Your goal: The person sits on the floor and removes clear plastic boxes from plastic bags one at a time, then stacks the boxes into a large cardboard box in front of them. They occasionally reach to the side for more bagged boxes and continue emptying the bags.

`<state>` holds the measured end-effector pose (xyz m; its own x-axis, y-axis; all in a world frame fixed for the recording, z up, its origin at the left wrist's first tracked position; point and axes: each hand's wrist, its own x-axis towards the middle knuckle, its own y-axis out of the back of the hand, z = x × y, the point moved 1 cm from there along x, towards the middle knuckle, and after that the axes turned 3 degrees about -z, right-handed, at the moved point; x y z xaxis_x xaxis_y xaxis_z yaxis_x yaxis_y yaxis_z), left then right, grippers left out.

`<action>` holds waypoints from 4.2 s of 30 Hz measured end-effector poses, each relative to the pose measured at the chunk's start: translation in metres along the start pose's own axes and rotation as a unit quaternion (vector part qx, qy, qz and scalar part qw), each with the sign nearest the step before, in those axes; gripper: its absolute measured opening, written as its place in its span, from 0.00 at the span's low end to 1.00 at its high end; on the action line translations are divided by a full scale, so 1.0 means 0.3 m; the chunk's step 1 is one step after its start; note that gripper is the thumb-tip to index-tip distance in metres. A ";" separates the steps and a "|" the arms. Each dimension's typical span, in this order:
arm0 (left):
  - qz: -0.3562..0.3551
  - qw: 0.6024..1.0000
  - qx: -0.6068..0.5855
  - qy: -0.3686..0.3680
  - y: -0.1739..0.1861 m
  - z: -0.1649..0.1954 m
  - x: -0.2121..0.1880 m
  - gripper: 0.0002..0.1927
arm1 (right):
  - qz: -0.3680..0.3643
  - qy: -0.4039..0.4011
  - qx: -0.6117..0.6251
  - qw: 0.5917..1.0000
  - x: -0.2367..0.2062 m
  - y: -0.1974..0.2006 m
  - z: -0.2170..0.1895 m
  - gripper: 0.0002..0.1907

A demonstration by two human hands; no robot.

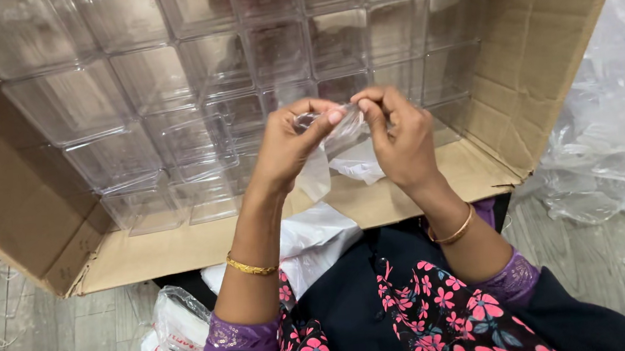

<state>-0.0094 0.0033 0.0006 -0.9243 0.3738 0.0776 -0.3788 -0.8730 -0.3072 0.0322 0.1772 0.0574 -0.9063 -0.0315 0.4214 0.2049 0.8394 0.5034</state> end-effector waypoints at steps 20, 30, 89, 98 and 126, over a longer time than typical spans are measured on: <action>0.331 0.815 0.476 -0.011 0.514 0.085 -0.341 0.06 | -0.179 -0.080 0.318 0.928 0.146 -0.594 0.138 0.05; 0.336 0.795 0.497 -0.089 0.712 -0.068 -0.194 0.08 | -0.068 0.006 0.064 0.996 0.181 -0.827 0.235 0.11; -0.167 0.986 0.006 -0.020 -0.161 -0.041 0.145 0.20 | -0.126 -0.025 0.041 0.991 0.052 0.282 0.195 0.10; -0.125 0.991 0.001 -0.039 -0.065 -0.049 0.089 0.17 | -0.163 -0.014 0.037 0.986 0.007 0.152 0.149 0.07; 0.171 0.942 0.281 0.072 0.661 -0.111 -0.631 0.14 | -0.293 -0.238 0.533 0.757 -0.119 -0.688 0.127 0.04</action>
<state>0.0918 -0.2302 -0.1064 -0.9962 0.0440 -0.0757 -0.0625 -0.9629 0.2627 0.0082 0.0256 -0.0904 -0.8087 -0.5820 -0.0853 -0.4691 0.7256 -0.5035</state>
